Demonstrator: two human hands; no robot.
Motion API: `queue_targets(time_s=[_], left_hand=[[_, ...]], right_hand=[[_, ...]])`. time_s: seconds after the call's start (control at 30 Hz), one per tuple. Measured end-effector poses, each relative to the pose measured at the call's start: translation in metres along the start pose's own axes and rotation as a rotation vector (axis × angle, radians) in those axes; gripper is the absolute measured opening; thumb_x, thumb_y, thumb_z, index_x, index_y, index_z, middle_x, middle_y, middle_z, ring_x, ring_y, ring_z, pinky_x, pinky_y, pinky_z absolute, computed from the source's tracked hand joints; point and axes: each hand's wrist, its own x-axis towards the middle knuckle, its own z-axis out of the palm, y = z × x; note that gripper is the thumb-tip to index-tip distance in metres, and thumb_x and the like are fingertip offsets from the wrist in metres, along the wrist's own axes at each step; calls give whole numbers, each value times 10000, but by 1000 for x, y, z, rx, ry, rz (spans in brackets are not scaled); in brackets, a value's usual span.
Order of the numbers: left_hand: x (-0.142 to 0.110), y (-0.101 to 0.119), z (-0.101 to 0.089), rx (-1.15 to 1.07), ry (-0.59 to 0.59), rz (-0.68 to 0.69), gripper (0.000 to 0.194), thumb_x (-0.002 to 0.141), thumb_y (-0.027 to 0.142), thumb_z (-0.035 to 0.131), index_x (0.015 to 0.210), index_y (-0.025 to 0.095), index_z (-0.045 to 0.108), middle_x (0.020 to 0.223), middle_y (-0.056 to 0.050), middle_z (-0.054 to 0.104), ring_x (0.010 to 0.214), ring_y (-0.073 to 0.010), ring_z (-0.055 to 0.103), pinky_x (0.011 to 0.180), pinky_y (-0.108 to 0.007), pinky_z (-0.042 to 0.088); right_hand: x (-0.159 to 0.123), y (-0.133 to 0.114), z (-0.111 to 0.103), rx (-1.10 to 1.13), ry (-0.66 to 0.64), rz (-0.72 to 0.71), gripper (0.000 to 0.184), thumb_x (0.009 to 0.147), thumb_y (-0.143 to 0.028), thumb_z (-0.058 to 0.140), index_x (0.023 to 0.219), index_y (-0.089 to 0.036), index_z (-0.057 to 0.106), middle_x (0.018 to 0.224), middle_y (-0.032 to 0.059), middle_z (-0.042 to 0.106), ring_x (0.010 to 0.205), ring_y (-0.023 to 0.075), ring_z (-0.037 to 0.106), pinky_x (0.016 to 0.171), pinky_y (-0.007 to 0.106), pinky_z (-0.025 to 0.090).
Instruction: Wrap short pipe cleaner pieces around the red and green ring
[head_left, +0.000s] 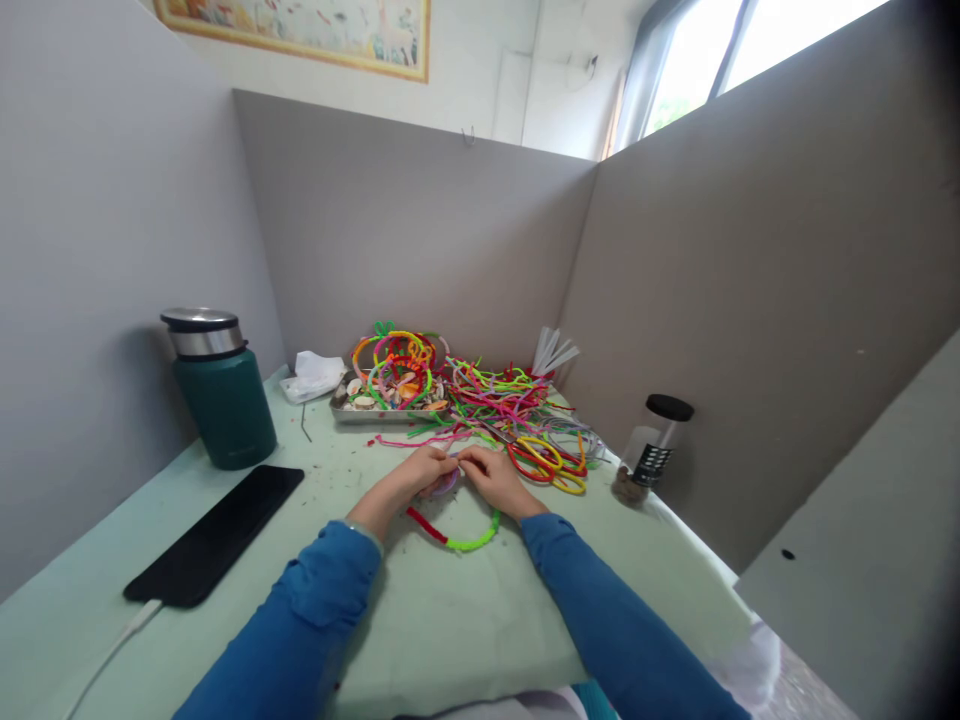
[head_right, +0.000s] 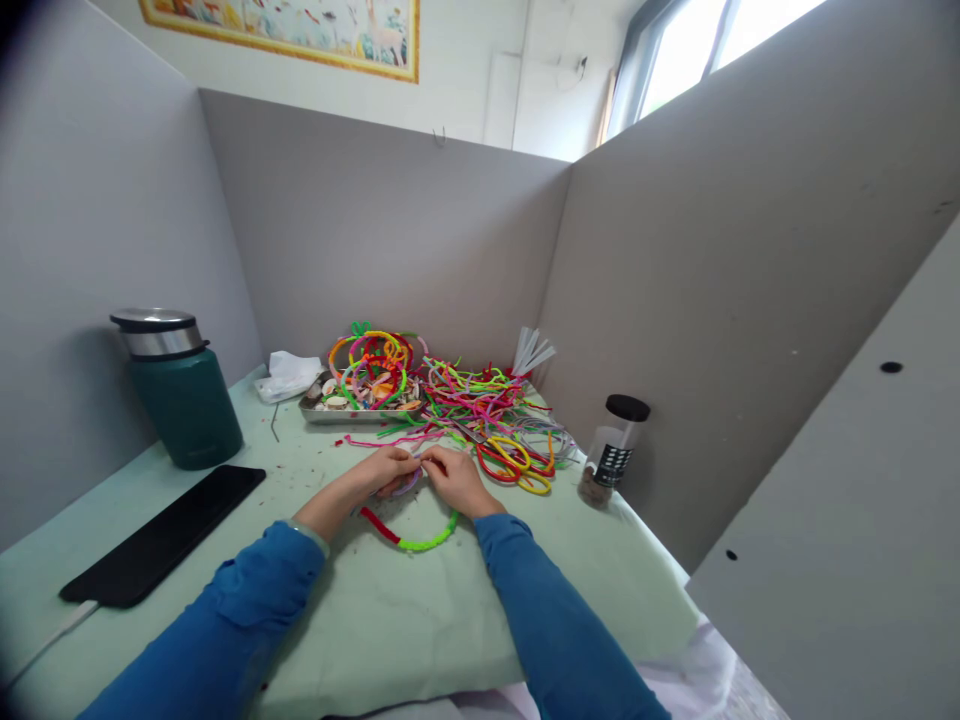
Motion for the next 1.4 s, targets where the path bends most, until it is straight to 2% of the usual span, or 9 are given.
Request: queue_targets(time_s=[0.13, 0.27, 0.4, 0.53, 0.7, 0.97, 1.07, 1.27, 1.4], left_hand=[[-2, 1, 1, 21, 66, 32, 225, 744, 313, 533, 589, 170, 455, 315, 72, 320, 283, -58, 261, 340, -210, 158], [-8, 5, 0, -13, -3, 32, 291, 779, 299, 484, 526, 177, 408, 320, 52, 313, 301, -59, 269, 359, -218, 198], [-10, 7, -1, 4, -62, 21, 374, 797, 361, 466, 482, 181, 377, 323, 33, 324, 323, -64, 285, 376, -223, 231], [-3, 3, 1, 85, 26, -13, 328, 799, 365, 459, 533, 177, 422, 322, 47, 314, 323, -73, 274, 372, -230, 195], [5, -1, 3, 252, 166, 52, 244, 777, 281, 455, 567, 157, 459, 379, 62, 335, 383, -72, 307, 429, -222, 213], [7, -3, -1, 324, 181, 102, 164, 731, 224, 466, 623, 137, 553, 439, 42, 395, 452, -94, 359, 465, -217, 249], [7, -4, -2, 328, 156, 130, 143, 715, 200, 474, 678, 125, 590, 512, 24, 470, 490, -98, 395, 491, -214, 284], [3, -3, -3, 578, 203, 307, 171, 681, 164, 504, 781, 143, 641, 667, -8, 594, 630, -122, 477, 578, -211, 323], [1, -3, -3, 701, 220, 341, 177, 702, 210, 508, 805, 168, 647, 713, -15, 619, 660, -131, 500, 594, -215, 318]], right_hand=[[0, 2, 1, -2, -5, 13, 158, 854, -219, 476, 899, -197, 626, 801, 19, 636, 702, 130, 537, 643, 239, 380], [-1, 1, 1, 1, -11, 12, 165, 861, -234, 470, 915, -199, 622, 815, 19, 638, 716, 132, 542, 653, 242, 382], [-1, 0, 1, 5, -12, 3, 169, 859, -226, 469, 923, -198, 622, 833, 23, 640, 731, 135, 545, 667, 246, 387], [-1, 2, 1, -9, -25, 16, 165, 857, -219, 469, 910, -201, 625, 798, 18, 635, 706, 131, 538, 655, 239, 383], [0, 2, 1, -35, -40, 53, 155, 850, -218, 482, 907, -203, 625, 756, 8, 624, 664, 122, 522, 626, 228, 369], [0, 4, 2, -33, -25, 43, 143, 854, -234, 483, 894, -196, 615, 742, 6, 619, 649, 118, 516, 604, 223, 357], [0, 4, 2, -37, -19, 43, 137, 854, -237, 483, 897, -198, 607, 734, 3, 616, 649, 119, 519, 605, 225, 359], [0, 6, 3, -37, -7, 46, 120, 846, -228, 486, 888, -193, 593, 735, 1, 607, 645, 118, 515, 596, 223, 354], [0, 5, 3, -45, -15, 49, 116, 849, -228, 480, 880, -192, 586, 723, -1, 601, 644, 119, 513, 593, 223, 351]])
